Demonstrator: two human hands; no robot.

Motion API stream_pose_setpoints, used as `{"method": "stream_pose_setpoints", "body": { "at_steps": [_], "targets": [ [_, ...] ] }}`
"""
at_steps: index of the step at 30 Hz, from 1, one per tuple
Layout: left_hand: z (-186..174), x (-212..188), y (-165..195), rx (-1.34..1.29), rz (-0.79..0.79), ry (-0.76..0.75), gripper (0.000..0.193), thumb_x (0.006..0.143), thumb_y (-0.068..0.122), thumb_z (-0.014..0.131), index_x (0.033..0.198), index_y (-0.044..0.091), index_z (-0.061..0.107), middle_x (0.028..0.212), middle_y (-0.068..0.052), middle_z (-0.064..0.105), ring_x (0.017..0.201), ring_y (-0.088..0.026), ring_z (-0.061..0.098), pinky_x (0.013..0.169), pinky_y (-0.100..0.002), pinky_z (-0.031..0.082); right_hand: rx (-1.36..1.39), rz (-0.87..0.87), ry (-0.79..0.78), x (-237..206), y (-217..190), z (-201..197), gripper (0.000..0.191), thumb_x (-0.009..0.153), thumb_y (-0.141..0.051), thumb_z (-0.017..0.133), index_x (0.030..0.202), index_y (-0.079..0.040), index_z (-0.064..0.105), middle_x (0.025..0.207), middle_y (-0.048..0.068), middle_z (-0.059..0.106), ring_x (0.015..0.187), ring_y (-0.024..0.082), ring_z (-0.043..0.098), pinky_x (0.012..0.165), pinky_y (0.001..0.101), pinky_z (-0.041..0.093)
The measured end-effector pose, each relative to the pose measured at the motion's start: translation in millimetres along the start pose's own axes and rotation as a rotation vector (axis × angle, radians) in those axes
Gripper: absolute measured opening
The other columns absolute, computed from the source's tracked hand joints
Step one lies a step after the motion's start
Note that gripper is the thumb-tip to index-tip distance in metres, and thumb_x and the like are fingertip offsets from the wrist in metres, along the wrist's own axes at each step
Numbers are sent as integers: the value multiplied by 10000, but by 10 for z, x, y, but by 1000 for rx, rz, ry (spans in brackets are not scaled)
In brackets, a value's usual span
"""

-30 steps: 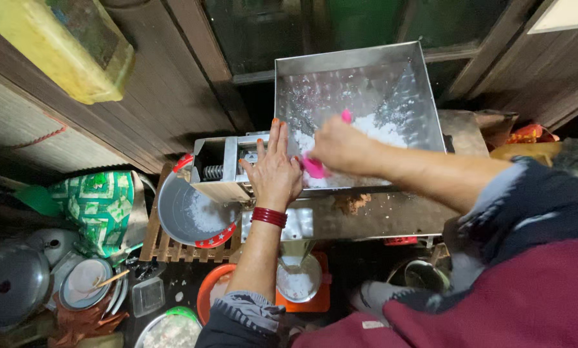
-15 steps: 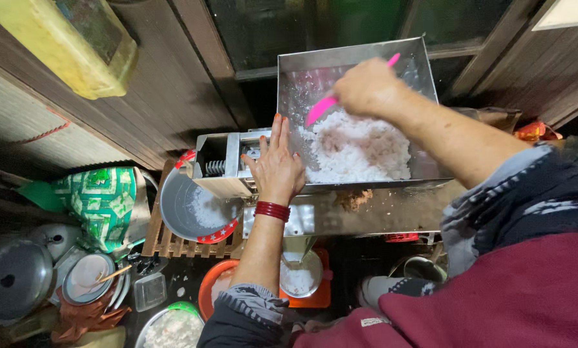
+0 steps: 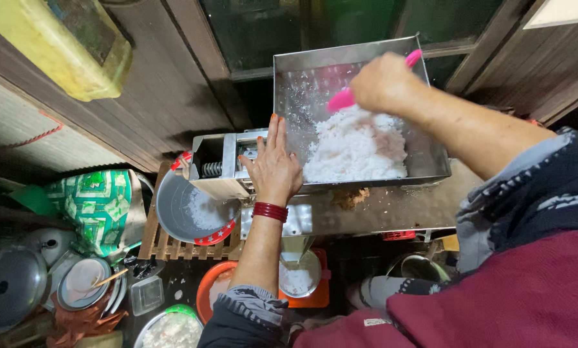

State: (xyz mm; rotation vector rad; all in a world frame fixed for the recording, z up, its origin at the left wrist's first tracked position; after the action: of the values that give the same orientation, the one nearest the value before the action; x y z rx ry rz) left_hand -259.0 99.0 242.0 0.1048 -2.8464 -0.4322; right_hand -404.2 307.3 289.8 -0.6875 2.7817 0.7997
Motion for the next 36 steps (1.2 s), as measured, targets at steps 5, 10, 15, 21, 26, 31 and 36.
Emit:
{"method": "stream_pose_setpoints", "body": {
  "at_steps": [5,10,15,21,26,31,36],
  "targets": [
    [21,52,-32,15,-20,-20,860,826,278,660,1595,245,276,1682,111,180,1417,-352,459,996,-848,269,181,143,-110,144,121,439,306,956,-207,551,1109,-118,802,1189,124,754,1062,299,743,832,483,589],
    [29,47,-50,-2,-18,-9,865,832,277,665,1604,234,277,1691,102,182,1413,-366,457,1001,-845,268,327,-2,-318,11,-475,792,376,831,-134,608,1150,-30,778,1209,169,754,1061,341,746,908,477,577],
    [35,46,-43,6,-26,-27,875,807,284,678,1588,236,286,1688,95,183,1415,-370,451,1004,-844,259,251,-18,-276,-226,-233,331,344,878,-188,606,1180,-93,740,1246,131,706,1083,345,716,903,491,577],
    [-27,28,-27,2,-15,-28,880,819,269,667,1607,207,281,1698,100,180,1408,-352,474,1000,-828,297,142,24,89,72,-69,45,307,968,-226,549,1081,-84,796,1066,151,787,985,328,768,803,479,610],
    [0,21,-42,37,-16,-37,862,822,284,671,1591,225,286,1689,96,169,1408,-353,467,995,-835,287,85,-128,65,307,-678,494,282,945,-256,589,1056,-94,790,1075,144,769,986,304,742,813,471,584],
    [36,40,-53,48,-1,-27,858,840,300,669,1602,230,282,1691,95,164,1414,-362,455,998,-843,276,135,-98,-207,89,-542,316,304,892,-309,677,1112,-115,754,1170,101,746,1024,298,728,831,475,582],
    [48,27,-24,24,8,-29,870,846,332,667,1604,208,258,1695,90,147,1420,-362,449,986,-844,282,40,-17,-21,-761,-16,-432,228,950,-240,593,1022,-162,794,937,107,777,891,294,755,725,455,583]
  ]
}}
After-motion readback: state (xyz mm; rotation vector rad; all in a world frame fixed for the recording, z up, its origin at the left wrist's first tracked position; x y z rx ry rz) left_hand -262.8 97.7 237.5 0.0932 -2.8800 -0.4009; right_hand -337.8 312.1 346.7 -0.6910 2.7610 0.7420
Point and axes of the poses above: each hand's wrist, its own x-axis towards the middle knuckle, its own z-axis out of the palm, y = z × x, the point moved 6 cm from there along x, towards the middle knuckle
